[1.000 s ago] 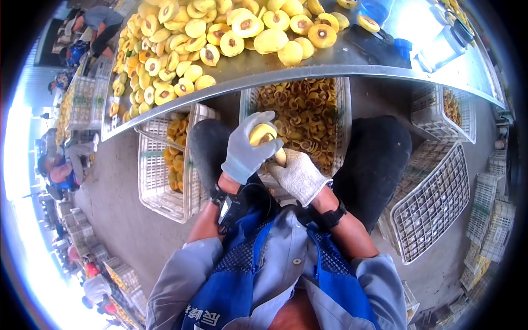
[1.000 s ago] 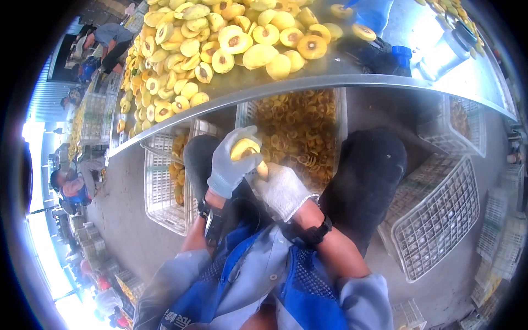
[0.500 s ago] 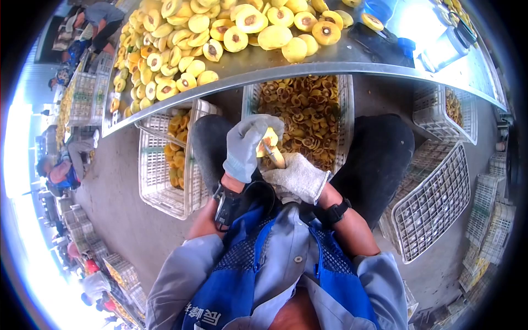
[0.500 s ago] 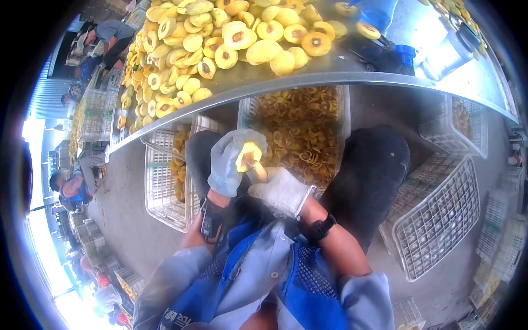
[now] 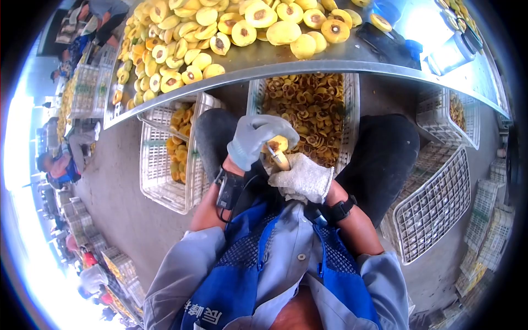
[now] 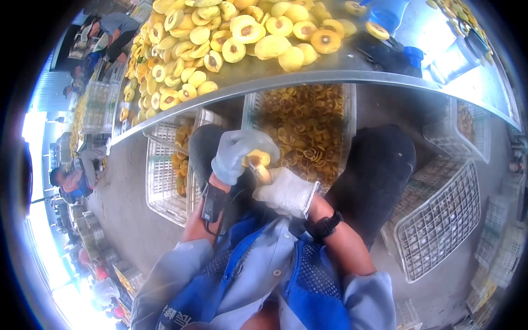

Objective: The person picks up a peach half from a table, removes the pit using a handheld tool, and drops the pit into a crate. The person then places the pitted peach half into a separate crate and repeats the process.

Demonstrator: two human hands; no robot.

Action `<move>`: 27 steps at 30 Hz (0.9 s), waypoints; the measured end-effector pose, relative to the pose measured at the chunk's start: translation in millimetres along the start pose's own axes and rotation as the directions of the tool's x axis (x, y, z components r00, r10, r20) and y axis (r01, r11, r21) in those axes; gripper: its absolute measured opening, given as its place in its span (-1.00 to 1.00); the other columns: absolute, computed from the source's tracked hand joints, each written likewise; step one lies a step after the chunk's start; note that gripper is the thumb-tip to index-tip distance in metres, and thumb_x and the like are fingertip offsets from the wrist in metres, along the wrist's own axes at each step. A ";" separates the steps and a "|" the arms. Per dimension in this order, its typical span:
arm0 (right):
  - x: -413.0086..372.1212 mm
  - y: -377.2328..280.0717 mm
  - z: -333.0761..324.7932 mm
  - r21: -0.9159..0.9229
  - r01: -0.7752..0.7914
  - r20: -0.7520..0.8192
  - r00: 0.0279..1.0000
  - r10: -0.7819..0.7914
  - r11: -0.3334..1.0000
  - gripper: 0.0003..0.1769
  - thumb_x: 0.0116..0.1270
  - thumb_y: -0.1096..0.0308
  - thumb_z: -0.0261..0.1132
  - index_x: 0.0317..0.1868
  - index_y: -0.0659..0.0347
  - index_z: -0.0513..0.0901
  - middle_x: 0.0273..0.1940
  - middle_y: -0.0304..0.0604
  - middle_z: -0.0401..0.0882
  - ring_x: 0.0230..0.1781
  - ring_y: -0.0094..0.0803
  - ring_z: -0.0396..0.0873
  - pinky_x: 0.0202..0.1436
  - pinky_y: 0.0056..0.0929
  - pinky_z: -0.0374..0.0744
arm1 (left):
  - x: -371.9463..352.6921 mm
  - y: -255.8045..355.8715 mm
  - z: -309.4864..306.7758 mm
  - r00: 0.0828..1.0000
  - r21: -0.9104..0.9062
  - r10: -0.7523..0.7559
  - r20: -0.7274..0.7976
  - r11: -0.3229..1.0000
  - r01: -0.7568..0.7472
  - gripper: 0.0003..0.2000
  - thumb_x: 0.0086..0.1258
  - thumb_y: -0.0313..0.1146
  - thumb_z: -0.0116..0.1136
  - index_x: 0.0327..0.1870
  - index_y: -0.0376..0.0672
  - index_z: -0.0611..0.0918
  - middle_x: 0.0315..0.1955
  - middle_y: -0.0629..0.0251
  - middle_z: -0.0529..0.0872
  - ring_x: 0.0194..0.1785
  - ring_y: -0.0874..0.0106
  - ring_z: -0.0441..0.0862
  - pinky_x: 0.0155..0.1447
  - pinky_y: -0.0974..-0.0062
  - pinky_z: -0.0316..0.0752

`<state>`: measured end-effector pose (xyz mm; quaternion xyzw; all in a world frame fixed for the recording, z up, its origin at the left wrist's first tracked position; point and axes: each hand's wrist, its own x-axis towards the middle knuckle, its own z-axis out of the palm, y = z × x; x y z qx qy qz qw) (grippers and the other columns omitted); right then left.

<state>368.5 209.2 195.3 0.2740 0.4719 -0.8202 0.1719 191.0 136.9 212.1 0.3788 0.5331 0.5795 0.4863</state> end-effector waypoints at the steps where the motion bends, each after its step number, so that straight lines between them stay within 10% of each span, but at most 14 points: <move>1: 0.2 0.3 0.4 -0.025 -0.009 0.000 1.000 0.009 1.000 -0.86 0.35 0.35 0.46 -0.18 0.19 0.68 -0.53 -0.32 0.58 -0.66 -0.57 0.49 -0.62 -0.55 0.42 | 2.6 3.6 -1.6 0.996 0.049 -0.066 0.054 0.997 0.064 -0.70 0.49 -0.35 0.16 -0.29 -0.41 0.83 -0.32 0.09 0.86 -0.19 0.35 0.80 -0.01 0.42 0.66; 7: -0.7 -0.1 1.1 0.166 -0.055 0.121 0.992 0.036 0.985 -0.74 0.38 0.41 0.50 0.00 0.15 0.61 -0.56 -0.43 0.45 -0.71 -0.63 0.40 -0.70 -0.61 0.27 | 11.1 -2.2 -14.2 0.967 -0.046 -0.159 0.200 0.984 0.172 -0.67 0.55 -0.21 0.20 -0.26 -0.32 0.80 -0.30 0.07 0.83 -0.17 0.30 0.80 0.02 0.42 0.68; 10: 0.2 2.5 -1.2 0.184 0.010 0.166 0.985 -0.041 0.983 -0.77 0.36 0.37 0.52 -0.06 0.20 0.67 -0.54 -0.39 0.51 -0.70 -0.63 0.40 -0.68 -0.60 0.30 | -5.9 -18.0 22.2 0.998 -0.729 -0.039 -0.046 0.685 -0.007 -0.64 0.59 -0.10 0.17 -0.20 -0.28 0.75 -0.26 0.03 0.81 -0.20 0.24 0.77 0.02 0.36 0.68; 14: -10.7 -5.9 3.6 0.136 0.173 0.156 0.969 -0.194 0.975 -0.78 0.34 0.31 0.55 -0.15 0.25 0.75 -0.52 -0.34 0.58 -0.68 -0.62 0.42 -0.63 -0.59 0.34 | -8.6 -3.0 -11.0 0.974 -0.384 0.035 -0.226 0.915 -0.122 -0.63 0.59 -0.08 0.16 -0.16 -0.28 0.73 -0.25 0.04 0.80 -0.15 0.23 0.77 0.01 0.30 0.67; 15: -11.6 -5.6 2.8 0.165 0.155 0.123 0.977 -0.176 0.974 -0.77 0.33 0.29 0.55 -0.17 0.26 0.76 -0.52 -0.33 0.60 -0.67 -0.62 0.43 -0.61 -0.60 0.36 | -17.4 8.3 -19.4 0.895 0.077 0.207 -0.396 0.978 -0.192 -0.68 0.56 -0.14 0.21 -0.14 -0.28 0.76 -0.23 0.09 0.82 -0.12 0.26 0.77 0.02 0.32 0.67; 16: -12.0 -6.8 1.2 0.194 0.143 0.087 0.983 -0.162 0.971 -0.76 0.33 0.28 0.56 -0.19 0.28 0.77 -0.51 -0.32 0.61 -0.66 -0.62 0.44 -0.60 -0.60 0.37 | -26.4 22.1 -32.5 0.782 0.526 0.431 -0.451 0.836 -0.157 -0.72 0.53 -0.20 0.26 -0.12 -0.29 0.79 -0.22 0.14 0.84 -0.09 0.29 0.78 0.03 0.35 0.67; 18: -11.5 -11.7 2.5 0.119 0.141 0.048 0.988 -0.148 0.983 -0.76 0.34 0.26 0.56 -0.16 0.23 0.76 -0.52 -0.35 0.59 -0.64 -0.64 0.47 -0.57 -0.61 0.40 | -45.5 38.7 -93.1 0.748 0.857 0.516 -0.418 0.498 0.135 -0.79 0.49 -0.30 0.33 -0.08 -0.28 0.79 -0.15 0.12 0.83 -0.06 0.30 0.79 0.10 0.38 0.66; 20: -9.8 -14.4 3.9 0.113 0.145 0.012 0.989 -0.147 0.983 -0.76 0.35 0.25 0.56 -0.15 0.21 0.75 -0.52 -0.36 0.59 -0.63 -0.65 0.48 -0.56 -0.61 0.41 | -47.9 59.7 -122.7 0.720 0.905 0.551 -0.422 0.213 0.367 -0.78 0.41 -0.30 0.40 -0.05 -0.21 0.85 -0.12 0.18 0.87 -0.10 0.31 0.80 0.09 0.40 0.65; 23: -4.8 -13.3 4.9 0.066 0.159 -0.006 0.987 -0.159 0.985 -0.77 0.37 0.24 0.54 -0.14 0.19 0.75 -0.51 -0.38 0.58 -0.62 -0.65 0.48 -0.55 -0.59 0.43 | -27.0 74.4 -114.1 0.726 0.759 0.316 -0.612 0.493 0.426 -0.76 0.40 -0.27 0.42 -0.01 -0.17 0.84 -0.05 0.12 0.86 0.06 0.21 0.79 0.23 0.32 0.62; 27: -4.9 -12.4 4.8 0.052 0.204 -0.040 0.979 -0.202 0.978 -0.78 0.37 0.26 0.53 -0.13 0.20 0.75 -0.50 -0.36 0.59 -0.60 -0.61 0.50 -0.53 -0.57 0.46 | 42.3 48.1 -114.8 0.837 0.893 0.381 -0.392 0.375 0.248 -0.60 0.39 -0.15 0.41 0.16 -0.17 0.77 0.13 0.08 0.80 0.25 0.13 0.72 0.38 0.24 0.55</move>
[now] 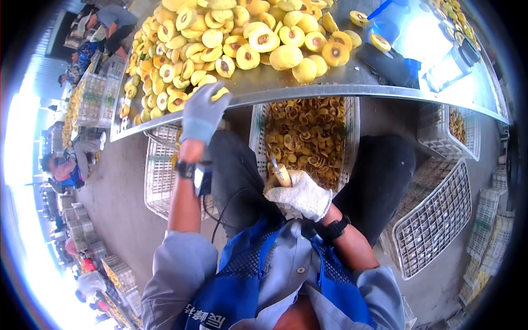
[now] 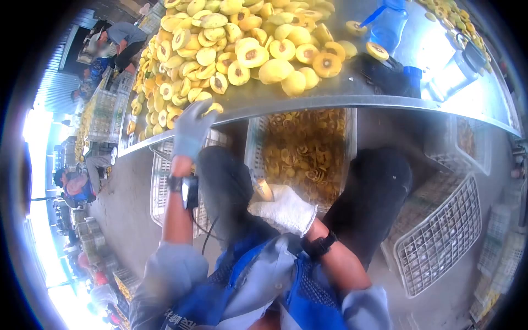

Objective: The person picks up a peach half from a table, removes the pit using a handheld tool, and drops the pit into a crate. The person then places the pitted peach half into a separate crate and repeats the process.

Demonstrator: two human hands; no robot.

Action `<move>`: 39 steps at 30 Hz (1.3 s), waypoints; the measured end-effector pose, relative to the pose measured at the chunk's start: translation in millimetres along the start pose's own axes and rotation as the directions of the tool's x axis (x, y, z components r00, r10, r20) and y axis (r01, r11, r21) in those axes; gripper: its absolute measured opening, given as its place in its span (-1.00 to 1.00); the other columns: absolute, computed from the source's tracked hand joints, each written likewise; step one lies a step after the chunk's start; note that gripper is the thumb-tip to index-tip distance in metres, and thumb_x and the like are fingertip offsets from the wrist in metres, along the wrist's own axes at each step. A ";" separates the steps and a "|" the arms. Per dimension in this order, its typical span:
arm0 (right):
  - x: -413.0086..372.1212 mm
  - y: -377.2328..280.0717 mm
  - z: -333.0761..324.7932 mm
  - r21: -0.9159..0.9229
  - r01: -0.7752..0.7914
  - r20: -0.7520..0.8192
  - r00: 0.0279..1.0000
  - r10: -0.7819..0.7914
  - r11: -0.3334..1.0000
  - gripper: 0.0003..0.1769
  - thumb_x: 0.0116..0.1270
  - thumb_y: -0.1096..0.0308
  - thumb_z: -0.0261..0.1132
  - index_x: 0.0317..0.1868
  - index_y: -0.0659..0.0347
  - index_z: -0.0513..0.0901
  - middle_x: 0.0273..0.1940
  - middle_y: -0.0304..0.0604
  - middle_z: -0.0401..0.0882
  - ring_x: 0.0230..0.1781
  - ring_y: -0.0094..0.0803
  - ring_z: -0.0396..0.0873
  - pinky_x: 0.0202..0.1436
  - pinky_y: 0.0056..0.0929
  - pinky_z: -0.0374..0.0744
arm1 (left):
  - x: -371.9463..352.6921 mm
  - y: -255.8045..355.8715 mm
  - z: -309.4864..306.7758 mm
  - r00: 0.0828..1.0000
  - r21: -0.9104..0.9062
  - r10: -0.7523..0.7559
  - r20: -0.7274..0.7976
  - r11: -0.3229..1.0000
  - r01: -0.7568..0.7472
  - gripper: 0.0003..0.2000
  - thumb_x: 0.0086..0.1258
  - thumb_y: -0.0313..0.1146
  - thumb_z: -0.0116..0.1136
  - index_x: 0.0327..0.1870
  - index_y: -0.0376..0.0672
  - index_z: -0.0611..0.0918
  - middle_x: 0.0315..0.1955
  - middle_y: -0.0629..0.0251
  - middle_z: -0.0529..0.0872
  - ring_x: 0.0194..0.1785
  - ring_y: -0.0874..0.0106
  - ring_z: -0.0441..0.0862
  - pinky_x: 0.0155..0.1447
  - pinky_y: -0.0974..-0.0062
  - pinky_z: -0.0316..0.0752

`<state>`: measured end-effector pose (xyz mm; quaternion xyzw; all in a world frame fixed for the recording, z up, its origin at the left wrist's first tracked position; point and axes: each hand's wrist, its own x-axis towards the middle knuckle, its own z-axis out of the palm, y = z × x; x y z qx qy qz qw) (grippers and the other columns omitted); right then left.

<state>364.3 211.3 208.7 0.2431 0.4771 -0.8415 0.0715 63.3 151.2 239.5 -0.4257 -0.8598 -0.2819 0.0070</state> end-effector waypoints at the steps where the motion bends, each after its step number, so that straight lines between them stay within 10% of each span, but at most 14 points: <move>1: -0.4 0.3 -0.6 0.022 0.003 -0.004 1.000 -0.003 1.000 -0.78 0.37 0.26 0.52 -0.12 0.20 0.75 -0.50 -0.36 0.59 -0.60 -0.61 0.50 -0.53 -0.57 0.46 | 16.0 3.9 14.0 1.000 0.022 0.028 0.011 0.999 -0.028 -0.53 0.39 -0.12 0.40 0.25 -0.16 0.73 0.20 0.08 0.77 0.29 0.12 0.69 0.40 0.23 0.53; 11: 4.1 -1.2 -3.2 -0.108 0.031 -0.118 0.992 -0.044 0.994 -0.80 0.37 0.29 0.52 -0.11 0.22 0.81 -0.45 -0.32 0.68 -0.49 -0.62 0.58 -0.37 -0.55 0.56 | 113.6 12.3 80.0 0.990 0.214 -0.053 0.128 0.976 0.024 -0.16 0.22 0.07 0.48 0.52 -0.09 0.48 0.25 -0.06 0.71 0.32 0.03 0.66 0.35 0.14 0.56; 16: 4.7 -2.2 -0.4 -0.132 0.052 -0.156 0.985 -0.073 0.990 -0.83 0.36 0.31 0.50 -0.15 0.22 0.80 -0.46 -0.31 0.68 -0.50 -0.62 0.58 -0.38 -0.56 0.57 | 104.2 -2.2 70.7 0.943 -0.055 -0.169 0.287 0.980 0.193 -0.32 0.31 -0.14 0.51 0.43 -0.24 0.57 -0.02 0.09 0.83 -0.12 0.35 0.83 0.00 0.38 0.72; 20: 10.8 4.5 -2.8 -0.079 0.066 -0.215 0.973 -0.081 0.995 -0.84 0.35 0.35 0.48 -0.14 0.25 0.80 -0.42 -0.30 0.69 -0.47 -0.62 0.59 -0.35 -0.55 0.59 | 51.9 39.7 44.4 0.899 -0.721 -0.278 0.339 0.536 0.438 -0.43 0.47 -0.26 0.37 0.40 -0.37 0.51 0.04 0.11 0.79 -0.12 0.28 0.82 -0.04 0.33 0.79; 27: 8.6 -0.6 -1.7 -0.120 0.160 -0.350 0.917 -0.192 0.980 -0.75 0.33 0.33 0.48 -0.08 0.31 0.80 -0.29 -0.23 0.78 -0.30 -0.57 0.64 -0.14 -0.47 0.65 | -40.9 61.2 46.0 0.866 -0.866 0.032 0.499 0.038 0.498 -0.31 0.48 -0.25 0.41 0.53 -0.32 0.36 0.05 0.01 0.76 -0.14 0.10 0.84 -0.06 0.22 0.83; 35: 13.2 1.7 -2.4 -0.381 0.230 -0.404 0.830 -0.385 0.896 -0.76 0.34 0.33 0.50 -0.08 0.29 0.79 -0.31 -0.23 0.76 -0.31 -0.57 0.64 -0.16 -0.48 0.63 | -89.4 74.5 50.8 0.861 -0.860 -0.035 0.507 0.051 0.508 -0.45 0.50 -0.42 0.32 0.47 -0.32 0.47 0.17 0.13 0.71 0.12 0.23 0.77 0.11 0.16 0.81; 39: 1.0 -10.1 5.0 0.047 0.314 -0.463 0.848 -0.258 0.948 -0.75 0.40 0.34 0.48 0.00 0.28 0.76 -0.31 -0.32 0.70 -0.36 -0.65 0.57 -0.26 -0.59 0.55 | -97.6 73.7 50.7 0.879 -0.833 -0.064 0.473 0.292 0.470 -0.45 0.45 -0.50 0.33 0.46 -0.32 0.51 0.19 0.15 0.71 0.20 0.42 0.70 0.31 0.46 0.63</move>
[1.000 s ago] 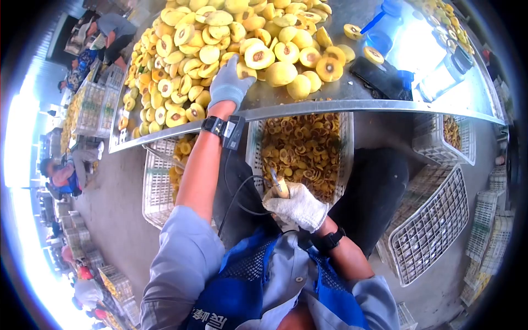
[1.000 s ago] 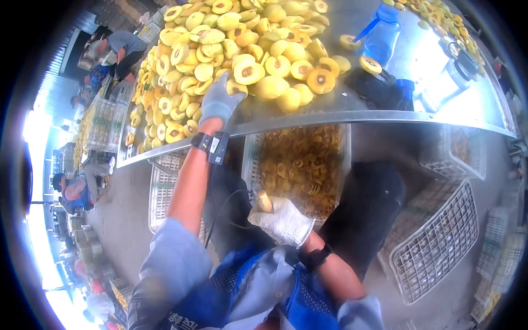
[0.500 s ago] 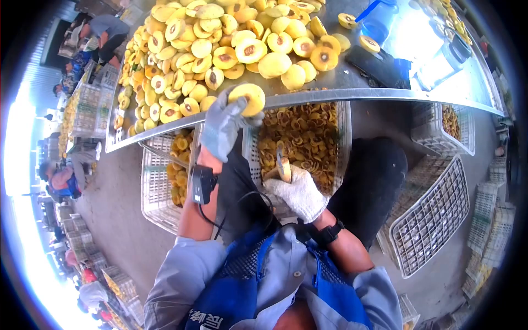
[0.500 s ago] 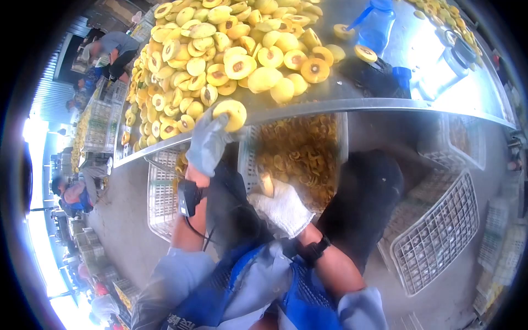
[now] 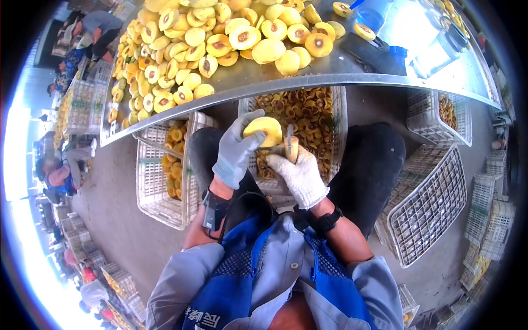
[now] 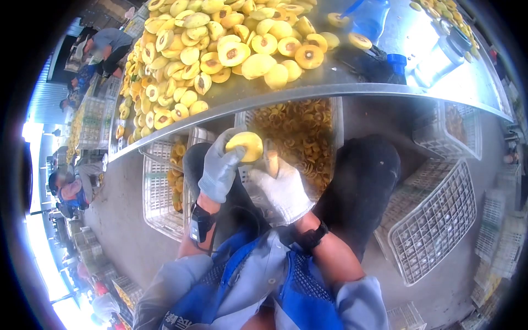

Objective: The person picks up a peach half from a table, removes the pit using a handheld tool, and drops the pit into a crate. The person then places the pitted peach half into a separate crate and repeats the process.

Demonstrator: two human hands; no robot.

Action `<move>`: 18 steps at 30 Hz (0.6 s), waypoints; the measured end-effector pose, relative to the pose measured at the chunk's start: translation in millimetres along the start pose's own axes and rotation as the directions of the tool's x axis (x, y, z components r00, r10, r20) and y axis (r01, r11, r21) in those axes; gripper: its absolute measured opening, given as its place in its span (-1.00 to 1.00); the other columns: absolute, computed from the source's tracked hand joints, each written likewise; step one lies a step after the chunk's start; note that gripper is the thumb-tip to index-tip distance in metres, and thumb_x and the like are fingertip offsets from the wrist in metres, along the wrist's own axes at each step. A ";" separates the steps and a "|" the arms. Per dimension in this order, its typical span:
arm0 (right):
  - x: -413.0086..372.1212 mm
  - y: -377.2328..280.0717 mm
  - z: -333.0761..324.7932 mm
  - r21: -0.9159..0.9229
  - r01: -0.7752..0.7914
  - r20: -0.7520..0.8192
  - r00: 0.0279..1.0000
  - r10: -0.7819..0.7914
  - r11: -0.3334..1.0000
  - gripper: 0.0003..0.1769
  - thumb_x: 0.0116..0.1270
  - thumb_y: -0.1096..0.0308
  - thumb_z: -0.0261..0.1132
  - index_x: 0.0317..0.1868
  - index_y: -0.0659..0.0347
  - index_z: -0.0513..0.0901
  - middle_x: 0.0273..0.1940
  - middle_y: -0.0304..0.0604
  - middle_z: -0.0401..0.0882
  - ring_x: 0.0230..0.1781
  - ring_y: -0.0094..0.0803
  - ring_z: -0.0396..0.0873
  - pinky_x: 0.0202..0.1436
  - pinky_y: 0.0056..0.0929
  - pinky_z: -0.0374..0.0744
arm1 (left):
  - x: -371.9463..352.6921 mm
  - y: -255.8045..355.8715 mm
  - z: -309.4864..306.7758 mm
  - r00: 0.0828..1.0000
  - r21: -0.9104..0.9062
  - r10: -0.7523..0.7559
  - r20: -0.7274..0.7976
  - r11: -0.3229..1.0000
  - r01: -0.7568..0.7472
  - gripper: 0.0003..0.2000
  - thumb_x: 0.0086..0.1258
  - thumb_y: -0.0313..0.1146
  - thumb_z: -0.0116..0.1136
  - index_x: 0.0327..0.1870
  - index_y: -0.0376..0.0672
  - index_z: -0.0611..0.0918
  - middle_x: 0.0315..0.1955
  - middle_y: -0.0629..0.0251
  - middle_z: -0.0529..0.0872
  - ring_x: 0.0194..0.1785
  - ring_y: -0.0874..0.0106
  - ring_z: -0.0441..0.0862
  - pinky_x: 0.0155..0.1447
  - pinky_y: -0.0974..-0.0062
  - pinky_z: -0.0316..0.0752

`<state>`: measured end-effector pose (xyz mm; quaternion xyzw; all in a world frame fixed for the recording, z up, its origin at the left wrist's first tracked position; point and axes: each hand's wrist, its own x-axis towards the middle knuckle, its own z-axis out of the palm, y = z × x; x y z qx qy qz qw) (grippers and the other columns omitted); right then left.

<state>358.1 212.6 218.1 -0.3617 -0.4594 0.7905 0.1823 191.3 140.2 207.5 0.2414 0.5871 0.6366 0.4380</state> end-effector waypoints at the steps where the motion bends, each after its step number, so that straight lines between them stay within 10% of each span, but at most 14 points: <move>1: 2.4 6.1 0.6 0.052 0.027 -0.042 0.999 -0.025 0.998 -0.74 0.42 0.35 0.47 0.03 0.28 0.75 -0.31 -0.33 0.69 -0.37 -0.67 0.55 -0.28 -0.61 0.53 | -1.8 -1.2 0.3 1.000 0.048 0.010 0.004 0.999 -0.010 -0.42 0.39 -0.55 0.35 0.46 -0.33 0.52 0.22 0.18 0.70 0.25 0.52 0.64 0.36 0.57 0.53; 5: 5.7 9.6 -3.9 0.083 0.094 -0.124 0.989 -0.083 0.992 -0.74 0.51 0.31 0.40 0.08 0.29 0.71 -0.35 -0.36 0.64 -0.52 -0.69 0.49 -0.46 -0.62 0.46 | -15.1 19.5 13.4 0.997 0.484 0.038 0.071 0.872 -0.068 -0.36 0.31 -0.62 0.34 0.48 -0.39 0.49 0.28 0.23 0.67 0.31 0.51 0.62 0.40 0.54 0.52; 18: 0.2 3.6 -6.2 0.089 -0.016 0.013 1.000 0.015 0.996 -0.72 0.47 0.18 0.49 -0.04 0.20 0.70 -0.50 -0.36 0.59 -0.63 -0.65 0.44 -0.57 -0.60 0.37 | -16.7 -25.6 -9.1 0.986 -0.072 0.113 0.119 0.992 -0.105 -0.17 0.40 -0.16 0.53 0.58 -0.38 0.39 0.45 0.19 0.55 0.47 0.38 0.50 0.54 0.41 0.41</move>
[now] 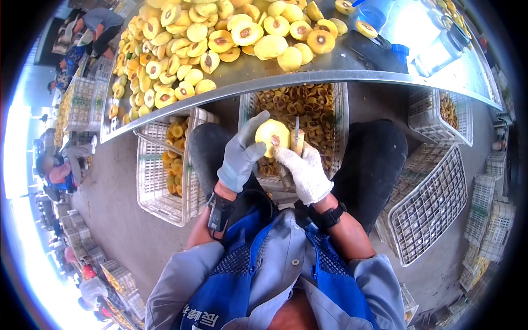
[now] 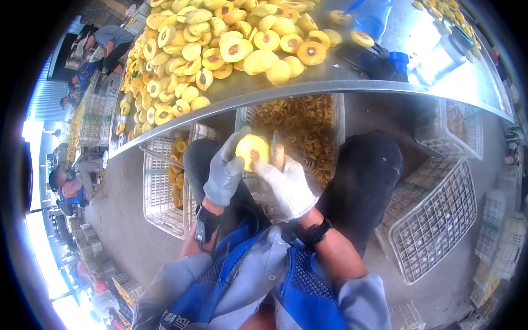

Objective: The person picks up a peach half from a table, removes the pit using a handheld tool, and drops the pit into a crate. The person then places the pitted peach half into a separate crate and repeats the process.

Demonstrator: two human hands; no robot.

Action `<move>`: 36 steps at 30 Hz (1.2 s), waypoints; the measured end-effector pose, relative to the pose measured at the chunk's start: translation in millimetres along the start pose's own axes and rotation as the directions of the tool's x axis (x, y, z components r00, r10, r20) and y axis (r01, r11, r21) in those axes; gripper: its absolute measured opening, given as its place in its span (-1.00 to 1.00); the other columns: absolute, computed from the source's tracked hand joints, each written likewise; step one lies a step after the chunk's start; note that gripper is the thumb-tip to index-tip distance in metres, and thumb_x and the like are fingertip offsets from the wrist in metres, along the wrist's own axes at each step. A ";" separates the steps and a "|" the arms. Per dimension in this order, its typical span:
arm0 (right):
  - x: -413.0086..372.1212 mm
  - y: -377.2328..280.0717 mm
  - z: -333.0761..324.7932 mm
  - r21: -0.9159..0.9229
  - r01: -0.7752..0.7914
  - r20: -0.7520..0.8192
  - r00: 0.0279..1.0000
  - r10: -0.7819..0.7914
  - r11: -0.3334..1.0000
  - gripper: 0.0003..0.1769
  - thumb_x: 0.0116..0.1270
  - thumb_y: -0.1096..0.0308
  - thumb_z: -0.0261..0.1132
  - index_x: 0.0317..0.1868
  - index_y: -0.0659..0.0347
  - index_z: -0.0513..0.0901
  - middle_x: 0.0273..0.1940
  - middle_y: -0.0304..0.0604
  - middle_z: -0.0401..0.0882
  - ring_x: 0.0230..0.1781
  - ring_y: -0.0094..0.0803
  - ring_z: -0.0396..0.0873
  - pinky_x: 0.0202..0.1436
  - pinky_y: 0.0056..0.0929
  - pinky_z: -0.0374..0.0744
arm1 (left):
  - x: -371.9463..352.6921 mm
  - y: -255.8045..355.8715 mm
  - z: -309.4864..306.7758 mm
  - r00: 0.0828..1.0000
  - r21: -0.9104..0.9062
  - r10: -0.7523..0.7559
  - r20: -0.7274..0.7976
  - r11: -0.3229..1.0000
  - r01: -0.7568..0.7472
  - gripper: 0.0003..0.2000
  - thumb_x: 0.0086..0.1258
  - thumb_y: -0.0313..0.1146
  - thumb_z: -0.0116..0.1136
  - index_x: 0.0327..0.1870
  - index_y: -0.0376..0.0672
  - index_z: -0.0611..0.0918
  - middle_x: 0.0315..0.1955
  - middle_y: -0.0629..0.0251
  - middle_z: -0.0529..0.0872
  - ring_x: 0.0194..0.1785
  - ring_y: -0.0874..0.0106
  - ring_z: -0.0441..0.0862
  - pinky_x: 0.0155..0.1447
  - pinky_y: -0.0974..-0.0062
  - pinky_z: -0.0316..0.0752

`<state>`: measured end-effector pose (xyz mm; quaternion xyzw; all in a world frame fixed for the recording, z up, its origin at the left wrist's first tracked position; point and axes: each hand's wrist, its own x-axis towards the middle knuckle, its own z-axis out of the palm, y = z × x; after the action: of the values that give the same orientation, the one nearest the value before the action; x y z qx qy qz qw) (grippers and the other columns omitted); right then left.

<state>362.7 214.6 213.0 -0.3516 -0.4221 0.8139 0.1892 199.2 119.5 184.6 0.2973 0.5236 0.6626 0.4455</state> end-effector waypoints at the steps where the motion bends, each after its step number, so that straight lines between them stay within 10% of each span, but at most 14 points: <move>1: 0.4 0.9 0.6 -0.066 0.044 0.007 0.999 -0.044 0.997 -0.71 0.46 0.19 0.49 -0.02 0.21 0.70 -0.48 -0.35 0.61 -0.59 -0.66 0.45 -0.53 -0.59 0.40 | 0.0 -1.9 -0.4 1.000 -0.025 0.006 -0.023 1.000 -0.007 -0.17 0.41 -0.14 0.52 0.58 -0.39 0.39 0.45 0.18 0.55 0.47 0.38 0.50 0.54 0.40 0.41; 5: 4.7 7.7 0.8 -0.425 0.212 0.063 0.977 -0.205 0.880 -0.67 0.43 0.30 0.49 0.11 0.29 0.73 -0.24 -0.28 0.74 -0.28 -0.65 0.58 -0.17 -0.56 0.58 | 1.0 5.8 6.3 0.992 -0.206 -0.062 -0.107 0.978 0.039 -0.18 0.43 -0.13 0.50 0.57 -0.41 0.38 0.41 0.14 0.58 0.43 0.37 0.55 0.53 0.38 0.43; 11: -1.2 -3.6 1.2 0.037 -0.049 0.032 0.998 0.048 0.998 -0.70 0.44 0.32 0.48 0.08 0.29 0.73 -0.34 -0.32 0.69 -0.45 -0.65 0.55 -0.36 -0.59 0.53 | 6.7 5.9 5.8 0.992 -0.275 -0.054 -0.115 0.961 0.021 -0.23 0.39 -0.35 0.48 0.58 -0.38 0.37 0.28 0.20 0.66 0.29 0.41 0.63 0.41 0.43 0.53; 18: 4.7 8.4 -0.6 0.043 0.126 -0.103 0.987 -0.121 0.991 -0.75 0.46 0.34 0.46 0.04 0.29 0.72 -0.41 -0.35 0.64 -0.54 -0.67 0.50 -0.46 -0.62 0.46 | -2.1 29.9 -1.6 0.982 0.486 -0.190 -0.013 0.857 0.172 -0.29 0.29 -0.58 0.35 0.55 -0.29 0.47 0.19 0.23 0.71 0.19 0.52 0.64 0.32 0.55 0.53; 28: 4.9 10.2 -1.3 0.131 -0.157 0.021 0.988 0.156 0.979 -0.71 0.60 0.12 0.33 -0.14 0.19 0.64 -0.57 -0.27 0.56 -0.78 -0.53 0.40 -0.74 -0.55 0.33 | -7.0 8.0 -2.8 0.999 -0.068 -0.022 -0.042 0.997 0.019 -0.42 0.24 -0.64 0.40 0.34 -0.37 0.53 0.25 0.08 0.71 0.29 0.33 0.67 0.43 0.38 0.55; 36: -0.3 7.1 -4.8 0.381 -0.303 0.213 0.948 0.236 0.874 -0.63 0.61 0.03 0.30 -0.03 0.23 0.65 -0.46 -0.22 0.64 -0.68 -0.51 0.48 -0.65 -0.56 0.43 | -9.5 22.7 14.0 0.995 0.559 0.103 0.018 0.824 -0.095 -0.45 0.31 -0.61 0.34 0.37 -0.30 0.55 0.27 0.11 0.73 0.33 0.27 0.69 0.43 0.36 0.55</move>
<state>366.4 213.0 205.4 -0.2935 -0.2031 0.9278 0.1085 209.0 115.6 210.9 0.4369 0.6811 0.5048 0.3007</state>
